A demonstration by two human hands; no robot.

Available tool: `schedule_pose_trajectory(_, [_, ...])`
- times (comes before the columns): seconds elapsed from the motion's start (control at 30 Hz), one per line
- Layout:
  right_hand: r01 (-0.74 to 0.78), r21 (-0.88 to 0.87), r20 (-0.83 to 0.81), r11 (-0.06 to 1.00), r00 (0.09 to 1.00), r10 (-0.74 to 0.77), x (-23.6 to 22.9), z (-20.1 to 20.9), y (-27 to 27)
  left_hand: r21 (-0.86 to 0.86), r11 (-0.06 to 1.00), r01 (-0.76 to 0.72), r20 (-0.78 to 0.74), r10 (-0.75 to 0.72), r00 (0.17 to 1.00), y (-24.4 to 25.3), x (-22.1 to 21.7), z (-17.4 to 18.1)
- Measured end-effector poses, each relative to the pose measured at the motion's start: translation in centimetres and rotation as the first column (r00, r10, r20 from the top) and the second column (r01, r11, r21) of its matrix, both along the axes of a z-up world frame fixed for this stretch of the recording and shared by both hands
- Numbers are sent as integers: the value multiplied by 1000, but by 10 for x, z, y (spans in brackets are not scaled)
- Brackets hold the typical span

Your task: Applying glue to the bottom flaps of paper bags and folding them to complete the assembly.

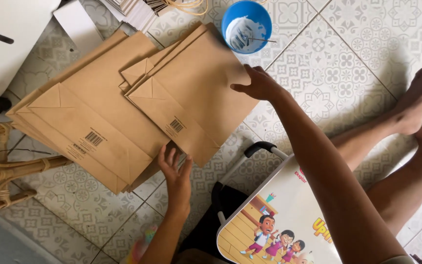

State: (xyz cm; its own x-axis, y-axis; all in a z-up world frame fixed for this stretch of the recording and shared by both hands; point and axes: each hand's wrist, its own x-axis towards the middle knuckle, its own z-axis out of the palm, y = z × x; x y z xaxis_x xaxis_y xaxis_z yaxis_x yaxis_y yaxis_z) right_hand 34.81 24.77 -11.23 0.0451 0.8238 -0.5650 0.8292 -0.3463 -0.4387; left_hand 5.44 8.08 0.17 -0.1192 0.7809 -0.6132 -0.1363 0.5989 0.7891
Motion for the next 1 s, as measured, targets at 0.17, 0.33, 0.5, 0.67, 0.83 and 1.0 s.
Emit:
schedule_pose_trajectory(0.17, [36, -29, -3, 999, 999, -36, 8, -16, 6, -10, 1000, -19, 12, 19, 1000, 12, 13, -21])
schedule_pose_trajectory(0.33, [150, -147, -87, 978, 983, -164, 17, -9, -1, 16, 1000, -9, -103, 11, 995, 23, 8, -31])
schedule_pose_trajectory(0.5, [180, -167, -112, 969, 973, -200, 16, -3, -5, -89, 985, 146, 17, -145, 989, 20, -12, -57])
schedule_pose_trajectory(0.67, [180, -192, -244, 965, 943, -225, 18, -11, -1, -18, 984, 180, -38, -180, 983, 5, -28, -53])
schedule_pose_trajectory(0.83, [209, -57, -529, 976, 823, -207, 21, 31, -4, 142, 957, 253, -210, -221, 952, -22, -62, -102])
schedule_pose_trajectory(1.0, [32, 94, -854, 995, 516, 64, 40, 79, -14, 685, 693, 225, -74, -242, 968, -9, -49, -51])
